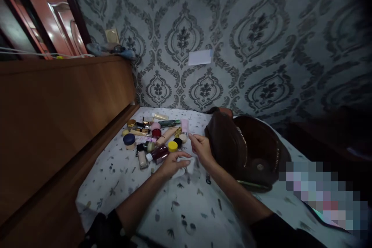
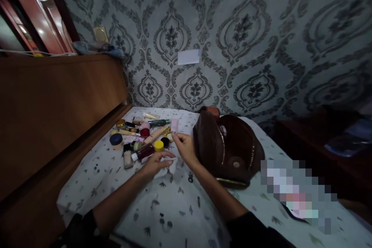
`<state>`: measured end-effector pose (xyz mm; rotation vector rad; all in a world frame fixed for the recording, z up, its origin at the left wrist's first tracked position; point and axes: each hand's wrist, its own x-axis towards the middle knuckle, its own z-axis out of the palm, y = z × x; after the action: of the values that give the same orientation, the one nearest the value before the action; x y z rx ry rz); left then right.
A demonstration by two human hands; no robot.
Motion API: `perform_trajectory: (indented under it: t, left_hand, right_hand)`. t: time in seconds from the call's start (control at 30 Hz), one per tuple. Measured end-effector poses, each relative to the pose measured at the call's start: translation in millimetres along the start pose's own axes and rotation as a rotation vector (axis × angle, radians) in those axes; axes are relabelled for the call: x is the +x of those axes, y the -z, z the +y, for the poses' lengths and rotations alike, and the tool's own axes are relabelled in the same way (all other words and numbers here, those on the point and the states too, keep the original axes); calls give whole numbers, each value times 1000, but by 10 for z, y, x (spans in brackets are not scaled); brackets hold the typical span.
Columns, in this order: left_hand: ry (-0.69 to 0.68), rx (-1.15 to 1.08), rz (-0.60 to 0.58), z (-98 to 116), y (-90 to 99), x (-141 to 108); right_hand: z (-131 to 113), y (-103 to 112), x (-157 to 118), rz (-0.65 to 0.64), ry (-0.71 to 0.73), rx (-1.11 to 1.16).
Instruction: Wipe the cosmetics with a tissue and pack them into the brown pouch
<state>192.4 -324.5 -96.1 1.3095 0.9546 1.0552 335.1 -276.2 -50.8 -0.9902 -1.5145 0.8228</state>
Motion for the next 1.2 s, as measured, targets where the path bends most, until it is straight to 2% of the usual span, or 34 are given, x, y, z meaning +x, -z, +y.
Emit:
perform_trajectory:
  t: [0.03,0.1,0.2,0.3,0.37,0.47,0.6,0.73,0.83,0.9,1.03,1.2]
  left_hand:
    - [-11,12,16,4,15,7]
    - [-28,37,45,8,41,20]
    - [-68,118,115,28,103,41]
    - [-120,260,237,140,280,108]
    - [-138,389,343,298,502,211]
    - [-136,639,484,623,947,464]
    - [-60,991,562,955,1462,886]
    - [136,1285,447,949,1706,1235]
    - [297,1473,302,839,1785,1399]
    - [355,1586,219,789,1811,1464]
    - [365,1758,98,770,1813,1523]
    - [272,1876,1,762,1729,1515]
  right_hand:
    - [114,-88,8,43,-102,82]
    - [301,-231,3,59,-153,114]
    - [466,-366,-50,0,-122,76]
    - [537,-425,-108,-103,-92,14]
    - [565,-435,-125,-137,-78,-31]
    - [594,-428,-124,-148,-71,-77]
    - [601,-405,-122,-188,-65,-105]
    - [600,-390,-127,-207,-54,-115]
    - [611,-385,-123,-202,-52,-117]
    - [612,-378,-123,-211,-51,-116]
    - [576,-354,-137,-232,-60,-106]
    - [501,-322,-163,-226,-84,-144]
